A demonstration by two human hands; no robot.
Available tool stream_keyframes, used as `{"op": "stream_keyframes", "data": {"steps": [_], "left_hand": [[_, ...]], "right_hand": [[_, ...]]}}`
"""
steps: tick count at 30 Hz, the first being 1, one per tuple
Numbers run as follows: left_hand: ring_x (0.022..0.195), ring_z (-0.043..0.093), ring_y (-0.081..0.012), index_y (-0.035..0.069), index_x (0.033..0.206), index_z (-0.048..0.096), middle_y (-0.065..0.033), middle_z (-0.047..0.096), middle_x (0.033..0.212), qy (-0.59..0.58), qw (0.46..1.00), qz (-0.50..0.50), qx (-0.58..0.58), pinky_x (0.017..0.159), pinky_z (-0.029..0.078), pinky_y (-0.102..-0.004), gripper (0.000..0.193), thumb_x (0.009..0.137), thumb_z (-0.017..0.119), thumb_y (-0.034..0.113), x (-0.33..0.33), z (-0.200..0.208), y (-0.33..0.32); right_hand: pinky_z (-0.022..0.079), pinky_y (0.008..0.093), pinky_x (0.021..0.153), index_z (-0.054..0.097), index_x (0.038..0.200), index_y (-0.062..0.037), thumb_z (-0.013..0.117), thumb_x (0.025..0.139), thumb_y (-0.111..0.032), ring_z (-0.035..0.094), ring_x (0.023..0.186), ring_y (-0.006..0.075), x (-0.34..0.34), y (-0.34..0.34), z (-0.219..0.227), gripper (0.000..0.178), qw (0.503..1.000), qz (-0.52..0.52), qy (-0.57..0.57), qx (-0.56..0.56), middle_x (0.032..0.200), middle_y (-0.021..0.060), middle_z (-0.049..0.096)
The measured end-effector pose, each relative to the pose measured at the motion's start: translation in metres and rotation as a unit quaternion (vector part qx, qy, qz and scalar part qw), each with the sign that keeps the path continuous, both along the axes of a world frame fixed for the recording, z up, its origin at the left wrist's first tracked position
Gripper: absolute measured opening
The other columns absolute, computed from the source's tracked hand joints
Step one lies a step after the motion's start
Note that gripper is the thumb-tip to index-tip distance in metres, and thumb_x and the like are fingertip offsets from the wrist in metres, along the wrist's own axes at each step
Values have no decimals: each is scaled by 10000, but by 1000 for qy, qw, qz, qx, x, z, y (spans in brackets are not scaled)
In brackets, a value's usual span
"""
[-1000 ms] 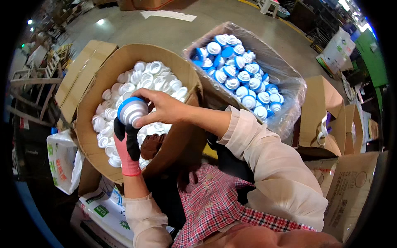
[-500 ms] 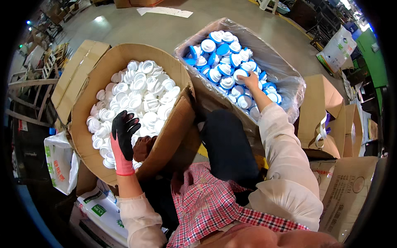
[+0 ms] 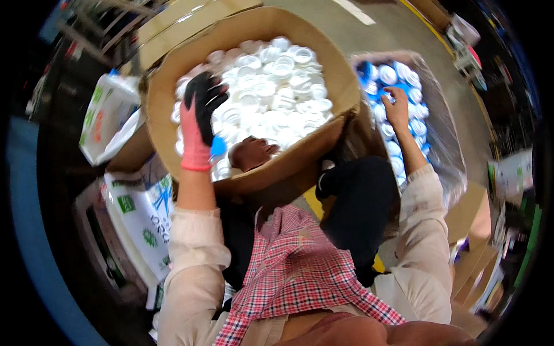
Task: The person repeatedly picks white plastic caps from a cardboard box and blue plastic caps from a plastic bag, then presses them together to form assembled units. The assembled units are placed into a second plastic bag. The person wears gloves and a checkered apron while working at a table in a warehouse.
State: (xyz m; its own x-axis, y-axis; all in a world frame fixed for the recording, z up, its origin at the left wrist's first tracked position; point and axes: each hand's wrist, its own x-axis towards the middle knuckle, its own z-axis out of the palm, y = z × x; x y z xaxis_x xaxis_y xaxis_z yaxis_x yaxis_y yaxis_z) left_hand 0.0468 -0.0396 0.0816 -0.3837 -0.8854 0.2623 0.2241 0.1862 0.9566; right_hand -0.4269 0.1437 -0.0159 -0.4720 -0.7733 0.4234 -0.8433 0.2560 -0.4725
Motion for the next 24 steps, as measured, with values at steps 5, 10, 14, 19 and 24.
{"op": "stream_keyframes", "data": {"steps": [5,10,14,19,24], "left_hand": [[1010,653,-281,-33,1242,493,-196,609,1134,98,988,86,84,869,554,-364,324,1001,448,179,32,11,-10],[855,676,-226,-14,1138,576,-138,641,988,151,978,124,76,738,568,-317,357,958,584,294,41,10,-23],[829,669,-197,-6,1127,583,-126,642,996,144,977,140,75,725,557,-300,334,965,568,286,61,12,-20],[985,640,-215,-29,1197,537,-137,627,1080,69,984,137,90,827,529,-295,353,952,570,224,72,10,-22],[996,595,-198,-67,1267,507,-178,608,1082,-20,967,178,179,819,504,-294,612,860,713,343,64,-6,-18]], "right_hand": [[497,381,833,617,1081,-36,693,834,-165,612,956,310,222,-116,60,289,891,427,-122,90,1066,134,627],[472,443,938,490,1348,-138,790,725,-250,554,1120,383,364,-182,-21,701,808,528,26,262,1285,167,526],[514,446,871,291,1453,-322,860,577,-215,591,1089,385,429,-204,-32,1050,749,516,90,406,1451,120,357],[502,461,843,408,1333,-201,816,585,-160,599,1023,415,410,-212,-46,854,777,544,-4,317,1282,174,426],[449,327,961,379,1379,-139,848,705,-183,508,1173,223,353,-199,82,822,833,480,-263,76,1288,72,479]]}}
